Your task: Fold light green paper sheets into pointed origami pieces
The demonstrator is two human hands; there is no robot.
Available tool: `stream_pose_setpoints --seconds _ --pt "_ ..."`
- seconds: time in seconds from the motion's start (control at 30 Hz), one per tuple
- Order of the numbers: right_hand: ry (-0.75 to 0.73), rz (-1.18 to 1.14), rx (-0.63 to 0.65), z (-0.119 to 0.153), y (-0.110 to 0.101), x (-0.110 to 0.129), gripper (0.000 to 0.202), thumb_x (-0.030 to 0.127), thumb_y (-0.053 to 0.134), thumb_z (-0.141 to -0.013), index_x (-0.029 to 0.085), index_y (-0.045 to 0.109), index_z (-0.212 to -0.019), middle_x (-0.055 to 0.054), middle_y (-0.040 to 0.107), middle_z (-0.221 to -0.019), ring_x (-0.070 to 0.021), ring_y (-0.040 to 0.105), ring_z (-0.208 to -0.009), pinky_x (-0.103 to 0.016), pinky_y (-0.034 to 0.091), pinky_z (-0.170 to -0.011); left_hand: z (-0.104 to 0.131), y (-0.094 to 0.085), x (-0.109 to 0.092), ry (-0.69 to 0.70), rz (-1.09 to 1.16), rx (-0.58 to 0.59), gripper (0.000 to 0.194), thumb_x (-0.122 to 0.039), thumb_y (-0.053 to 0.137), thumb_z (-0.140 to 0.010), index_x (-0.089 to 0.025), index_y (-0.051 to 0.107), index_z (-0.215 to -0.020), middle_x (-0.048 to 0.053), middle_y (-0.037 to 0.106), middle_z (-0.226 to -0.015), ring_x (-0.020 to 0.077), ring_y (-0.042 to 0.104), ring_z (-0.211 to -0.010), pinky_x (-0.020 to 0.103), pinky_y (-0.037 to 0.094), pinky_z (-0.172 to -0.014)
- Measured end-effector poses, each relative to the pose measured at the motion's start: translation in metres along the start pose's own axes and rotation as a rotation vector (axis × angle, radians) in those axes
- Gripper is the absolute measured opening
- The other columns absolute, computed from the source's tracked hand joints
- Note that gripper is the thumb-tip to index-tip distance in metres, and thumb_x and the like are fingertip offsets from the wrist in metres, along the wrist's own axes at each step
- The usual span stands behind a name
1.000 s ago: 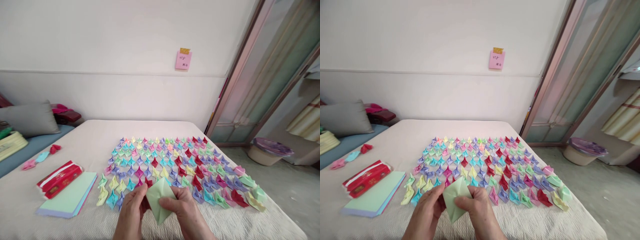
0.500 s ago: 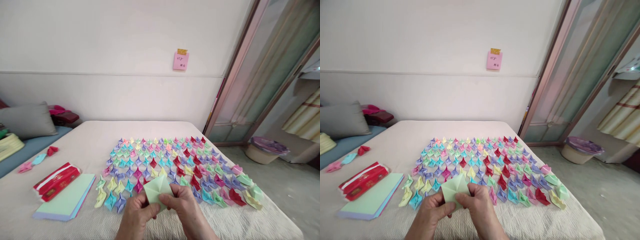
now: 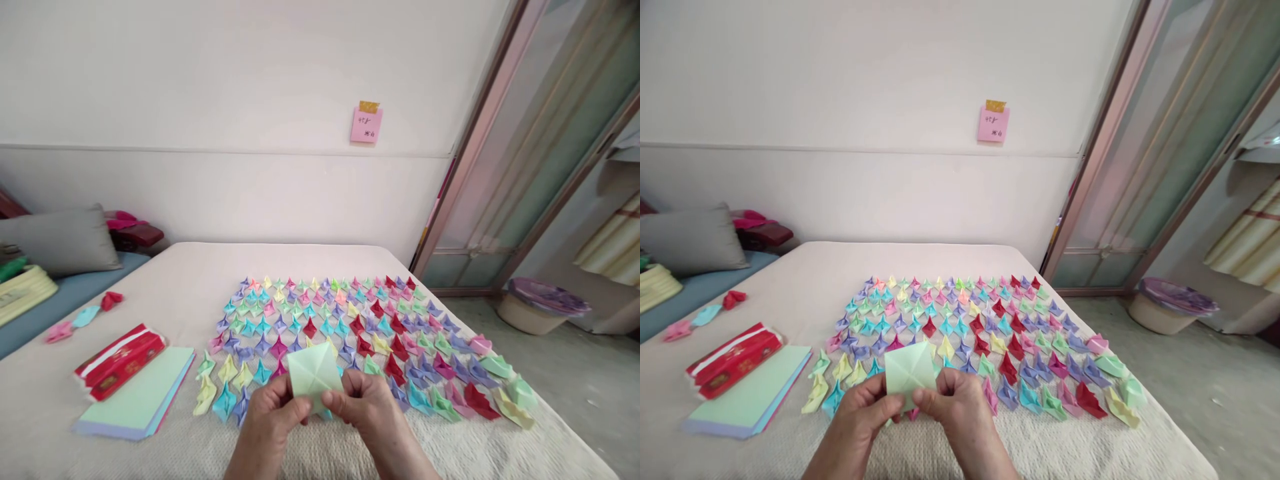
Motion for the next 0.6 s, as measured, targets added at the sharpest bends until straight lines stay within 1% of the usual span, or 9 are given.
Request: stream_pose_setpoints --seconds 0.13,0.2,0.27,0.3,0.37,0.43,0.5,0.53,0.6 --pt "-0.001 0.043 0.043 0.004 0.004 0.000 0.037 0.043 0.078 -0.063 0.020 0.054 -0.047 0.004 0.047 -0.046 -0.0108 0.036 -0.049 -0.028 0.023 -0.052 0.004 0.002 -0.008 -0.002 0.112 -0.015 0.014 -0.028 0.077 -0.070 -0.014 0.077 -0.073 0.001 0.069 -0.057 0.0137 0.054 -0.057 0.024 0.041 -0.059" --pt "0.015 0.089 0.148 0.007 0.007 0.001 0.023 0.032 0.074 -0.066 0.016 0.065 -0.053 0.003 0.053 -0.051 -0.0118 0.041 -0.054 -0.028 0.026 -0.055 0.007 0.003 -0.017 0.003 0.183 -0.036 0.011 -0.026 0.074 -0.076 -0.016 0.074 -0.070 -0.001 0.067 -0.055 0.0132 0.055 -0.056 0.023 0.042 -0.059" --pt "0.048 0.141 0.288 0.008 0.007 0.001 0.005 0.019 0.072 -0.063 0.016 0.073 -0.059 0.003 0.056 -0.055 -0.0116 0.044 -0.056 -0.027 0.029 -0.056 0.010 0.004 -0.029 0.013 0.259 -0.021 0.011 -0.022 0.070 -0.079 -0.017 0.071 -0.070 -0.002 0.066 -0.056 0.0133 0.055 -0.056 0.024 0.043 -0.059" --pt "0.053 0.163 0.334 0.008 0.005 0.001 0.006 0.013 0.070 -0.062 0.016 0.075 -0.063 0.003 0.058 -0.057 -0.0120 0.047 -0.057 -0.026 0.031 -0.057 0.011 0.005 -0.034 0.005 0.286 0.007 0.011 -0.020 0.069 -0.079 -0.017 0.071 -0.070 -0.001 0.066 -0.056 0.0134 0.056 -0.056 0.024 0.043 -0.058" --pt "-0.030 0.155 0.275 0.005 -0.007 0.007 0.020 0.007 0.062 -0.061 0.020 0.075 -0.070 0.002 0.065 -0.065 -0.0147 0.055 -0.062 -0.026 0.037 -0.058 0.012 0.007 -0.040 -0.056 0.344 0.063 0.008 -0.018 0.069 -0.075 -0.015 0.071 -0.068 0.000 0.066 -0.058 0.0134 0.056 -0.055 0.024 0.043 -0.057" --pt "-0.247 0.181 0.080 0.003 -0.023 0.018 0.035 0.004 0.061 -0.065 0.026 0.074 -0.089 -0.002 0.072 -0.100 -0.0222 0.063 -0.097 -0.030 0.047 -0.076 0.014 0.007 -0.041 -0.161 0.410 0.104 0.004 -0.015 0.069 -0.068 -0.014 0.071 -0.065 0.000 0.066 -0.060 0.0129 0.056 -0.054 0.024 0.043 -0.056" --pt "-0.438 0.260 0.065 0.007 -0.028 0.026 0.045 0.003 0.067 -0.070 0.034 0.071 -0.103 -0.001 0.056 -0.140 -0.0260 0.041 -0.137 -0.038 0.038 -0.105 0.015 0.006 -0.038 -0.268 0.470 0.112 0.003 -0.012 0.067 -0.063 -0.014 0.070 -0.062 0.000 0.065 -0.058 0.0123 0.055 -0.052 0.024 0.043 -0.054" --pt "-0.496 0.298 0.111 0.010 -0.027 0.028 0.046 0.004 0.070 -0.073 0.037 0.071 -0.105 0.002 0.045 -0.152 -0.0258 0.029 -0.146 -0.041 0.031 -0.113 0.016 0.006 -0.035 -0.317 0.493 0.109 0.005 -0.010 0.065 -0.061 -0.014 0.069 -0.060 -0.001 0.064 -0.057 0.0124 0.055 -0.051 0.024 0.043 -0.054" --pt "-0.526 0.317 0.229 0.017 -0.020 0.029 0.040 0.009 0.072 -0.080 0.041 0.072 -0.103 0.005 0.033 -0.160 -0.0252 0.022 -0.150 -0.042 0.029 -0.116 0.018 0.007 -0.027 -0.432 0.524 0.116 0.010 -0.008 0.061 -0.058 -0.014 0.068 -0.060 0.000 0.064 -0.055 0.0140 0.058 -0.052 0.025 0.044 -0.054"
Point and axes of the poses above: each hand's wrist, its own z-axis away from the middle knuckle, its own y-axis out of the palm, x = y × z, the point moved 4 cm from there along -z, towards the middle knuckle
